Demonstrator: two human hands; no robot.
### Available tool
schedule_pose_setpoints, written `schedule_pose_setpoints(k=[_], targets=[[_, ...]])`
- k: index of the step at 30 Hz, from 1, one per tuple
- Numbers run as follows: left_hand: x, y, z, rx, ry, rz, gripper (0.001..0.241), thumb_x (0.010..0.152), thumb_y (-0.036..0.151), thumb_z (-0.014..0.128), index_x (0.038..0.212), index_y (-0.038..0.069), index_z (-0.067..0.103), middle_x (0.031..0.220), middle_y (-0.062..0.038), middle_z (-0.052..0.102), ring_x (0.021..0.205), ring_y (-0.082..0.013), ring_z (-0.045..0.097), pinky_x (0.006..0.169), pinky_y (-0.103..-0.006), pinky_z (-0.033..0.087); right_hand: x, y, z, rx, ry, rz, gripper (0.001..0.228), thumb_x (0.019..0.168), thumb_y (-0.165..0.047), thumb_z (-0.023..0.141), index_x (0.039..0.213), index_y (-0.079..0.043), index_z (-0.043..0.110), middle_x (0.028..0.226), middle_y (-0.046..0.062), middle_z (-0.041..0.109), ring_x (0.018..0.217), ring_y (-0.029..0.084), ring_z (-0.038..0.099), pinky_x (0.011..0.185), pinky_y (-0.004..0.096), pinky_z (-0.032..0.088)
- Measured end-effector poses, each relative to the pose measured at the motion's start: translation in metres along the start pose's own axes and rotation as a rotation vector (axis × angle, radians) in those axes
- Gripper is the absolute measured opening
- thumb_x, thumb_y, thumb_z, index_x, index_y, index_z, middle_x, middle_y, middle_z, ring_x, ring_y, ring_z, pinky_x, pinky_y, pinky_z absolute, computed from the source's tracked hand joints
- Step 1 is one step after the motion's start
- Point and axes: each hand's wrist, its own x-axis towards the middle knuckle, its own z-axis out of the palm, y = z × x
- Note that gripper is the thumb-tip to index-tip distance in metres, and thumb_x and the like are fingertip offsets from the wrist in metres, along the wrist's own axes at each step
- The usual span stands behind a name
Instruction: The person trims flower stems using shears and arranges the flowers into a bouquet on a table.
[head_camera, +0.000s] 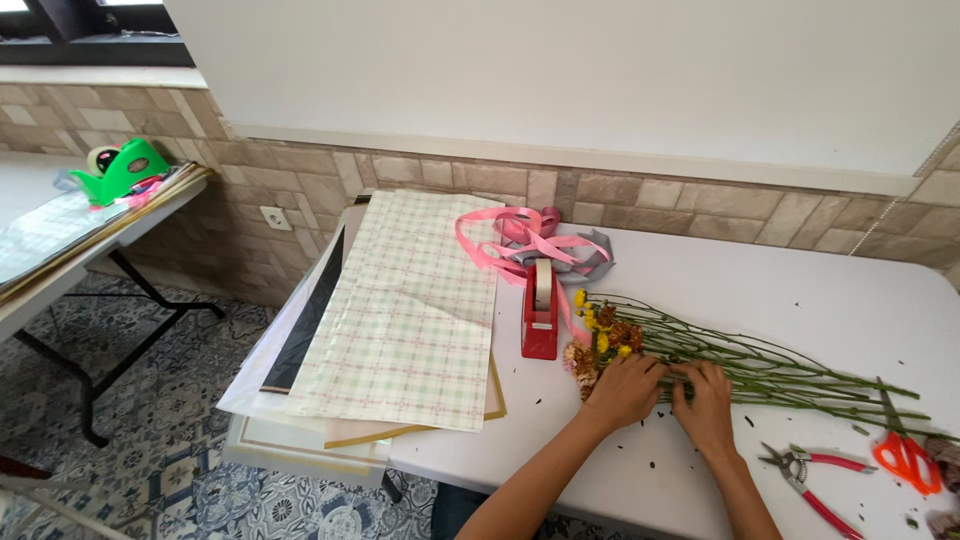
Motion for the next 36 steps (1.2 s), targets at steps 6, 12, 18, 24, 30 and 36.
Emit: schedule_pose_setpoints(k=[6, 12, 18, 24, 30, 36], targets=[[0.0, 0.007, 0.005, -0.003, -0.037, -0.043, 0.032, 0.095, 0.017, 0.061, 0.125, 0.006, 0.059, 0.113, -0.011, 0.064, 0.1, -0.033, 0.063, 0.08, -0.0486, 0.048, -0.006, -0.003, -0.008, 0.09, 0.047, -0.017, 0.029, 0.092, -0.006, 0.06, 0.118, -0.008, 0.072, 0.116, 0.009, 0.063, 0.119, 0.028, 0.054, 0.107, 0.042, 0.039], [0.002, 0.017, 0.0, 0.03, 0.041, -0.05, 0.042, 0.093, 0.022, 0.07, 0.13, 0.006, 0.059, 0.114, -0.012, 0.066, 0.101, -0.0324, 0.062, 0.084, -0.0466, 0.047, -0.01, -0.015, -0.022, 0.161, 0.096, -0.099, 0.029, 0.096, -0.01, 0.063, 0.124, -0.004, 0.069, 0.116, 0.012, 0.062, 0.115, 0.028, 0.054, 0.102, 0.041, 0.044], [0.003, 0.017, 0.001, 0.047, 0.075, -0.028, 0.026, 0.098, 0.024, 0.066, 0.119, 0.009, 0.064, 0.106, -0.009, 0.067, 0.095, -0.029, 0.061, 0.084, -0.0452, 0.045, -0.013, -0.018, -0.022, 0.168, 0.124, -0.115, 0.031, 0.096, -0.012, 0.063, 0.126, -0.004, 0.066, 0.12, 0.011, 0.061, 0.117, 0.027, 0.053, 0.103, 0.04, 0.044], [0.001, 0.015, 0.005, 0.028, 0.097, -0.017, 0.026, 0.098, 0.023, 0.065, 0.118, 0.007, 0.066, 0.105, -0.009, 0.067, 0.095, -0.0285, 0.062, 0.083, -0.0434, 0.043, -0.014, -0.017, -0.018, 0.138, 0.137, -0.11, 0.029, 0.096, -0.011, 0.064, 0.123, -0.005, 0.068, 0.118, 0.01, 0.063, 0.114, 0.027, 0.054, 0.103, 0.04, 0.044], [0.0, 0.015, 0.008, 0.011, 0.112, -0.032, 0.025, 0.1, 0.022, 0.062, 0.119, 0.007, 0.065, 0.106, -0.009, 0.066, 0.097, -0.029, 0.061, 0.083, -0.0439, 0.043, -0.015, -0.014, -0.015, 0.146, 0.127, -0.098, 0.027, 0.097, -0.013, 0.062, 0.122, -0.006, 0.069, 0.118, 0.01, 0.062, 0.116, 0.027, 0.054, 0.104, 0.041, 0.043], [0.001, 0.016, 0.007, 0.05, 0.108, -0.027, 0.027, 0.097, 0.022, 0.064, 0.119, 0.007, 0.068, 0.107, -0.009, 0.068, 0.096, -0.0284, 0.063, 0.081, -0.0432, 0.044, -0.015, -0.016, -0.017, 0.147, 0.129, -0.103, 0.027, 0.097, -0.014, 0.062, 0.121, -0.005, 0.068, 0.118, 0.011, 0.062, 0.115, 0.028, 0.054, 0.103, 0.042, 0.042]])
